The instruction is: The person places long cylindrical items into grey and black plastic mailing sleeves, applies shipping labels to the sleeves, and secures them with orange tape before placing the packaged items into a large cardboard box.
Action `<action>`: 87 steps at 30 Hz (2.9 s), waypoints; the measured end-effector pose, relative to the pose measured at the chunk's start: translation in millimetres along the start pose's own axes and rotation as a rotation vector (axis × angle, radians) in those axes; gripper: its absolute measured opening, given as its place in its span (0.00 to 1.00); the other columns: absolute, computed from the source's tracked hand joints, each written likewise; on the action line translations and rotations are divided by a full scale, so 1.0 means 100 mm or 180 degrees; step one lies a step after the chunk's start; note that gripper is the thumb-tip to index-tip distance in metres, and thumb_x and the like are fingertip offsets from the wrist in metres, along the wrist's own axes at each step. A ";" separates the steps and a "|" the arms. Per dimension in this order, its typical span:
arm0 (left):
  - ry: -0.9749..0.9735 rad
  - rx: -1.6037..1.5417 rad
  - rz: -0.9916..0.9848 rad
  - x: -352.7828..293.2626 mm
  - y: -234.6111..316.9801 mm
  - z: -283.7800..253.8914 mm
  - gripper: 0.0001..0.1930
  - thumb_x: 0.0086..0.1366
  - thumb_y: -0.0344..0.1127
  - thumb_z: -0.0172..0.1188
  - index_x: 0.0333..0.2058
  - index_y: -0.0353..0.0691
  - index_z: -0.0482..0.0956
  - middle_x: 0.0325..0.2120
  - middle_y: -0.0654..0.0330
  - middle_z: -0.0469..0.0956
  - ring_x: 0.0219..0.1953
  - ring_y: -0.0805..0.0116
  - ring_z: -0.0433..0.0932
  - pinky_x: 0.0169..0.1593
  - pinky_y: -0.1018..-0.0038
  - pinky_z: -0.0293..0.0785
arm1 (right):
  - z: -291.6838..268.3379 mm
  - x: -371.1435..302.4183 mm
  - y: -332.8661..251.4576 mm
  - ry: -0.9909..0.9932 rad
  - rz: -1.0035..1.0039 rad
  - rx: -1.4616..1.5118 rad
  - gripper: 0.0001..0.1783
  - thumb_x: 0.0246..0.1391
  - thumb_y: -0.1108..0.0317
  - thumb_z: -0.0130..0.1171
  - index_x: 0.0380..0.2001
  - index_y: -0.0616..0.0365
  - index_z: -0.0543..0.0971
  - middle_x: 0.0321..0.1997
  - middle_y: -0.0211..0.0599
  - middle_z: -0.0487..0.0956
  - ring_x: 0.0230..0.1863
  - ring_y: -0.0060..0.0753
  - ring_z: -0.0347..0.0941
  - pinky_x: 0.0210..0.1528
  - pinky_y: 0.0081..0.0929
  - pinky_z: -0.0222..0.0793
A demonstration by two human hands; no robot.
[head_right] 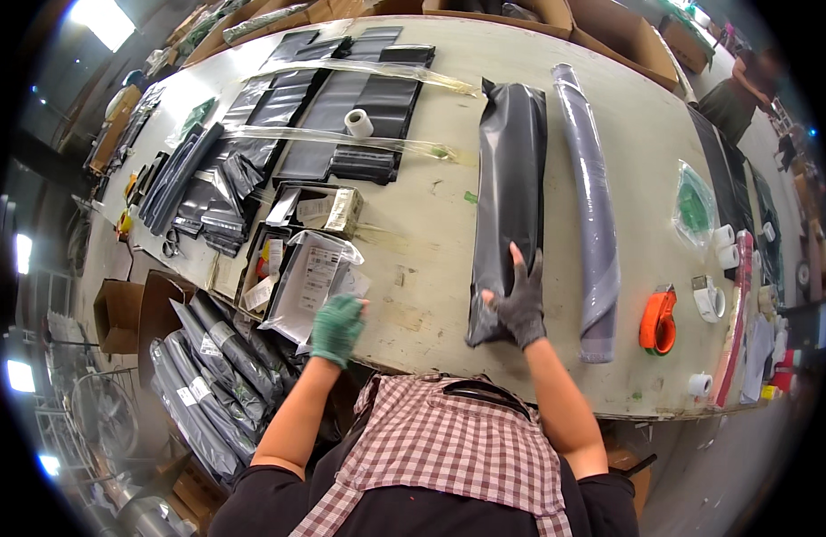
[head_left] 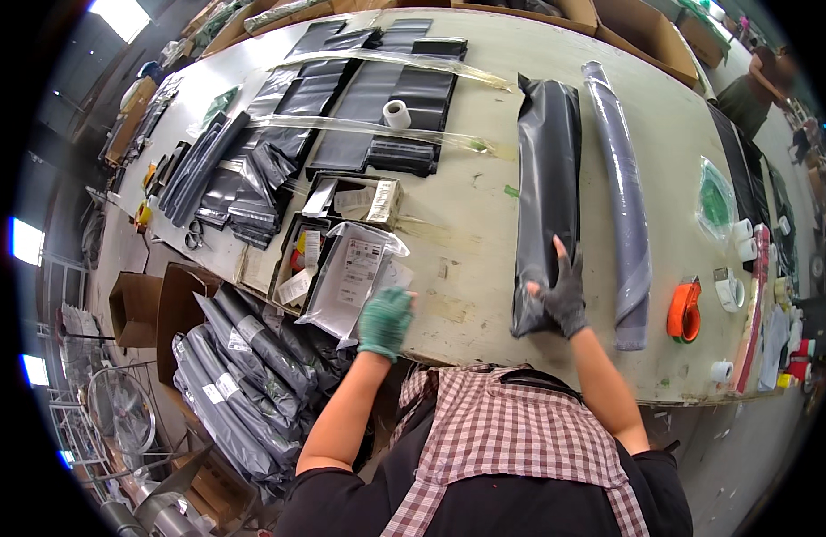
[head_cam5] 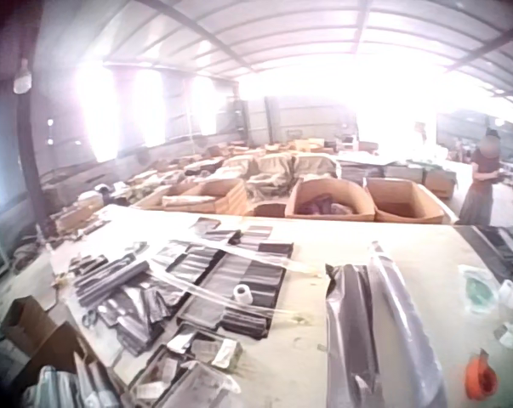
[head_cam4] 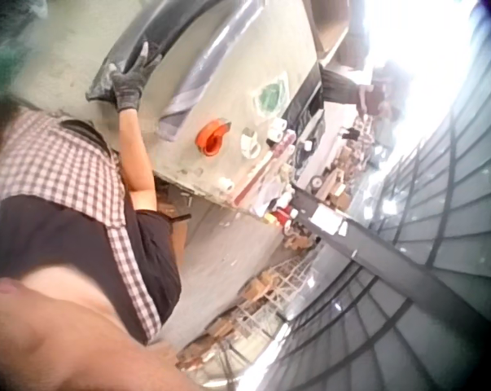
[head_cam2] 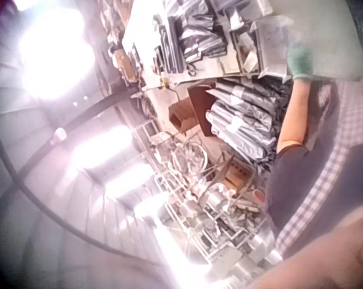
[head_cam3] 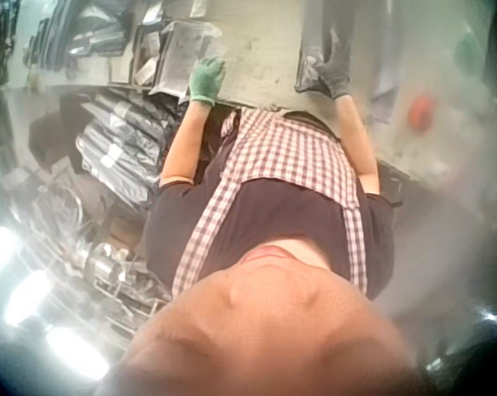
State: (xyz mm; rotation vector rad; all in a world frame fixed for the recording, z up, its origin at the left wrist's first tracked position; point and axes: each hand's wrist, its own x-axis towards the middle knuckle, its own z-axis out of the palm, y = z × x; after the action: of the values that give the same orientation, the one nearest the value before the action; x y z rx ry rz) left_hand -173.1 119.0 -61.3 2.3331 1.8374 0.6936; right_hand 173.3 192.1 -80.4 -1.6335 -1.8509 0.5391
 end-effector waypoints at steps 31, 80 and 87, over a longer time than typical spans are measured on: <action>-0.0412 0.0799 0.0421 1.23 -0.03 -1.13 0.04 0.54 0.34 0.58 0.29 0.47 0.81 0.25 0.60 0.78 0.32 0.57 0.76 0.38 0.64 0.72 | -0.71 -0.26 -0.64 -0.0515 -0.0606 0.0293 0.39 0.47 0.50 0.63 0.59 0.56 0.64 0.62 0.54 0.61 0.64 0.51 0.56 0.64 0.43 0.53; -0.1323 -0.4734 -0.1857 0.76 1.61 -0.36 0.06 0.60 0.34 0.62 0.29 0.38 0.78 0.21 0.71 0.73 0.21 0.82 0.65 0.26 0.85 0.61 | -0.98 -0.26 -1.28 -0.0447 -0.0305 0.1658 0.11 0.52 0.65 0.61 0.36 0.59 0.82 0.27 0.39 0.80 0.28 0.32 0.76 0.34 0.24 0.72; -0.0568 -0.3840 -0.1145 0.73 1.70 -0.25 0.05 0.57 0.30 0.65 0.28 0.36 0.78 0.21 0.72 0.73 0.25 0.85 0.67 0.31 0.85 0.66 | -0.90 -0.27 -1.10 -0.0972 0.0703 0.2287 0.13 0.54 0.62 0.60 0.34 0.62 0.81 0.25 0.33 0.80 0.28 0.18 0.73 0.32 0.20 0.69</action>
State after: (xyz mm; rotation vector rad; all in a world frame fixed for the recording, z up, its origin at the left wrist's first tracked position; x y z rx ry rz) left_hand -18.0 136.4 40.3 1.1970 1.1355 1.0636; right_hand 154.5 140.4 53.1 -1.2975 -1.4103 1.4251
